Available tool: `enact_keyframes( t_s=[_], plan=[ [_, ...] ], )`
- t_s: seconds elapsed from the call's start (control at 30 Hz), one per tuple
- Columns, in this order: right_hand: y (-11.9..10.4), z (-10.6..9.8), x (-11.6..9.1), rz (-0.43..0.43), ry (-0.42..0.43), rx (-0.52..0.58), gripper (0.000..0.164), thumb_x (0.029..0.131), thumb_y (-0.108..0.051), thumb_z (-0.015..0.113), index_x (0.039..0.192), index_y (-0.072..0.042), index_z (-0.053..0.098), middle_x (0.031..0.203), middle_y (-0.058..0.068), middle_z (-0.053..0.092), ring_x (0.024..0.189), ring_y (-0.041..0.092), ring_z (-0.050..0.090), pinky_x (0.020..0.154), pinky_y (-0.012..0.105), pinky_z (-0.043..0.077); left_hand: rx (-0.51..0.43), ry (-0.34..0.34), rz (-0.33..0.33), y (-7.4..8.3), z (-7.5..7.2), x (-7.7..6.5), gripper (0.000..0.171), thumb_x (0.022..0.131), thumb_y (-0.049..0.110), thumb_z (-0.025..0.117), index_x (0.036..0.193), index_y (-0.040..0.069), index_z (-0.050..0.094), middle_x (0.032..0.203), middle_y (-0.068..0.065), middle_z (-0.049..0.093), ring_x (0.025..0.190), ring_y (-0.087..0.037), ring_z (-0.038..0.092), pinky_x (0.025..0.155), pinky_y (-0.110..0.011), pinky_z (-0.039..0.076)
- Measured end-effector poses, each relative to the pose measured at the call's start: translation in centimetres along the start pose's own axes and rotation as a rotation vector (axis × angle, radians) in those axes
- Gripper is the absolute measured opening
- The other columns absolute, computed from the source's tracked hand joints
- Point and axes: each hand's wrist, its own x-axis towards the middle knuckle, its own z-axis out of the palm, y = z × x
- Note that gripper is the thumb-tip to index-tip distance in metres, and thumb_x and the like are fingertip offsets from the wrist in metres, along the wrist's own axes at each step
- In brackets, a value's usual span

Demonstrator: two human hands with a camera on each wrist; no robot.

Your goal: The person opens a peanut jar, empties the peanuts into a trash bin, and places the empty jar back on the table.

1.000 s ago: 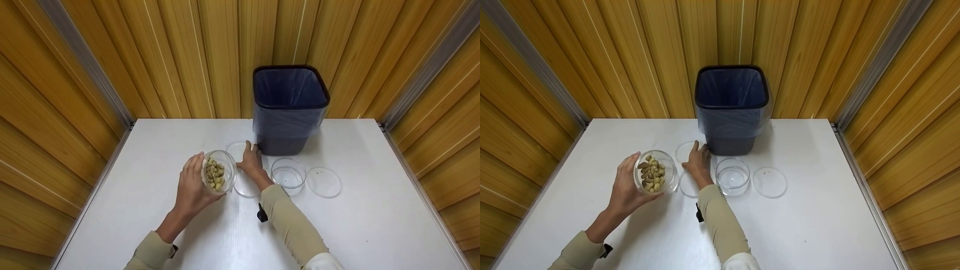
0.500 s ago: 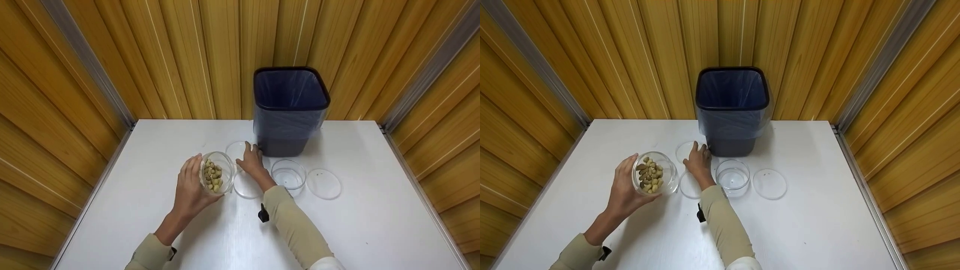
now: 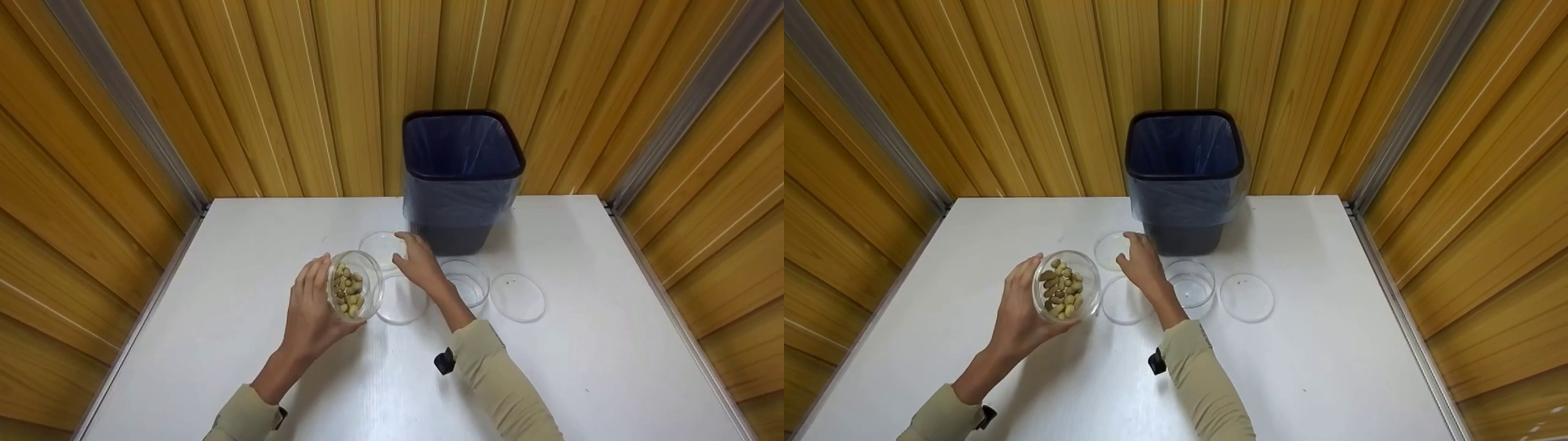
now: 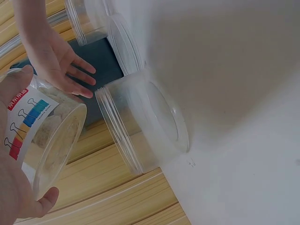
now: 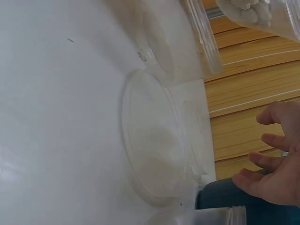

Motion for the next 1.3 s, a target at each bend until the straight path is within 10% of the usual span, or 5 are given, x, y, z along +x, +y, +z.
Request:
enact_keyframes(
  t_s=[0.77,1.3],
  plan=[
    [-1.9,-11.6,-3.6,-0.058,0.482,0.245,0.024,0.098,-0.016,0.067,0.118,-0.003,0.07,0.114,0.013,0.072,0.105,0.027,0.068,0.096,0.046,0.054,-0.01,-0.01,-0.006,0.1,0.1,0.0,0.136,0.045,0.045,0.101,0.153,0.0,0.033,0.148,-0.02,0.044,0.137,-0.039,0.041,0.103,-0.058,0.044],
    [0.2,-18.8,-1.8,0.196,0.624,0.244,0.045,0.104,-0.042,0.051,0.126,-0.005,0.062,0.119,0.013,0.069,0.112,0.026,0.064,0.093,0.032,0.051,-0.005,0.016,0.034,0.4,0.3,0.4,0.136,0.045,0.049,0.101,0.152,-0.001,0.034,0.148,-0.02,0.045,0.136,-0.04,0.043,0.1,-0.057,0.047]
  ],
)
